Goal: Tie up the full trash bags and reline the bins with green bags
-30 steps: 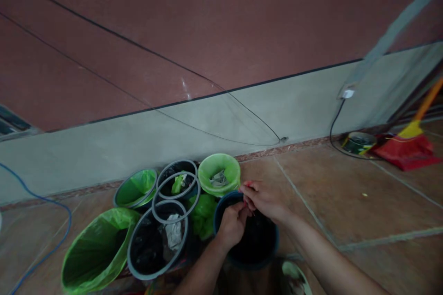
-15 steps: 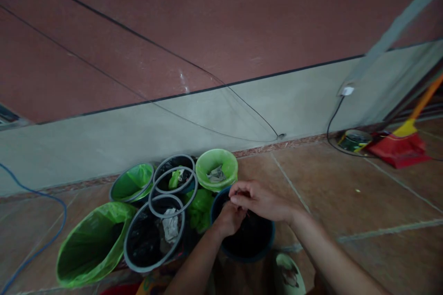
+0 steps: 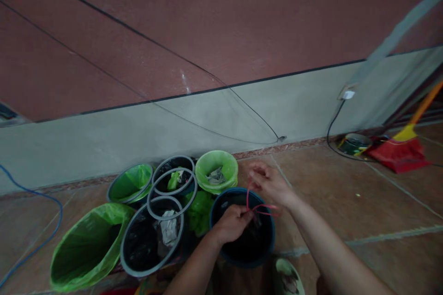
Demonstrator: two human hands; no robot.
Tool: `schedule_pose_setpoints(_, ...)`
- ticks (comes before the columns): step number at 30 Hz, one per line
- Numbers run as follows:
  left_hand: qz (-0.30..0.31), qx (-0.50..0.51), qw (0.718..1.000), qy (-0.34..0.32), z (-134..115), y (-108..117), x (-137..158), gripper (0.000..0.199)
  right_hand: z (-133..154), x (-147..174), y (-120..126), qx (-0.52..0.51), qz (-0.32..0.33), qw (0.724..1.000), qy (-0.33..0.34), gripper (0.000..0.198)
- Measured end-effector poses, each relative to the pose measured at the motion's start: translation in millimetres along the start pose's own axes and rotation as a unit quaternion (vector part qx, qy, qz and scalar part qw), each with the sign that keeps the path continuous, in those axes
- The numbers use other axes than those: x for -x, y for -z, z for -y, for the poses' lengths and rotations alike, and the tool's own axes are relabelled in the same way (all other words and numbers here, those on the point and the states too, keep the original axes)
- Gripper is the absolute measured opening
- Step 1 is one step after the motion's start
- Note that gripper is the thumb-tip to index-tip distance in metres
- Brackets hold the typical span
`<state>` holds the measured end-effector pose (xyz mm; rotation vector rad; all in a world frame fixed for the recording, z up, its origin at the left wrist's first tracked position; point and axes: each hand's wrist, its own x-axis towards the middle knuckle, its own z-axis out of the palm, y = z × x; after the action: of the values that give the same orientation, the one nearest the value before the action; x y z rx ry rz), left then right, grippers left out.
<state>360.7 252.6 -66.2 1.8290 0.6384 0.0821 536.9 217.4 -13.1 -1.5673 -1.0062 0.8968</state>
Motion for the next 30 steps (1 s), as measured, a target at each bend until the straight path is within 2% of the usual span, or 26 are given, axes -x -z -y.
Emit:
schedule_pose_setpoints(3,-0.038,0.048,0.998,0.003,13.5,-2.0,-5.6,0.044,-4.9,6.5,4.1,0.170,0.006,0.985,-0.029,0.045)
schedule_pose_setpoints(7,-0.054,0.099,0.993,-0.022,25.7,-2.0,-11.8,0.044,-8.5,21.7,-4.2,0.269,0.164,0.949,0.006,0.032)
schedule_pose_setpoints(9,-0.061,0.116,0.991,-0.020,29.9,-2.2,-15.0,0.045,-11.5,27.7,-10.4,0.325,0.213,0.921,-0.001,0.026)
schedule_pose_setpoints(12,-0.084,0.143,0.986,0.025,33.6,-2.4,-18.7,0.045,-17.5,31.7,-16.0,0.424,0.216,0.880,-0.017,0.025)
schedule_pose_setpoints(14,-0.109,0.168,0.978,0.065,33.4,-1.5,-19.3,0.045,-18.9,32.4,-17.0,0.455,0.205,0.866,-0.032,0.027)
schedule_pose_setpoints(17,-0.129,0.214,0.963,0.101,29.1,3.0,-16.6,0.042,-10.9,35.5,-18.2,0.432,0.207,0.877,-0.049,0.027)
schedule_pose_setpoints(19,-0.132,0.222,0.960,0.106,25.1,8.1,-13.3,0.035,0.1,40.8,-20.5,0.397,0.231,0.885,-0.074,0.024)
schedule_pose_setpoints(22,-0.134,0.169,0.972,0.097,19.7,17.3,-7.6,0.026,14.3,51.1,-24.2,0.352,0.291,0.879,-0.134,0.021)
schedule_pose_setpoints(24,-0.112,0.109,0.985,0.068,15.1,23.1,-3.5,0.022,15.7,55.3,-23.5,0.340,0.322,0.871,-0.151,0.018)
schedule_pose_setpoints(25,-0.097,0.076,0.991,0.046,11.9,25.6,-1.2,0.021,13.6,55.6,-21.7,0.347,0.319,0.871,-0.142,0.015)
schedule_pose_setpoints(27,-0.079,0.003,0.997,-0.004,3.4,29.1,4.2,0.020,5.9,52.4,-16.5,0.376,0.268,0.880,-0.110,0.014)
schedule_pose_setpoints(30,-0.102,-0.108,0.986,-0.078,-12.8,30.8,13.3,0.021,-5.2,41.3,-11.1,0.355,0.161,0.920,-0.047,0.029)
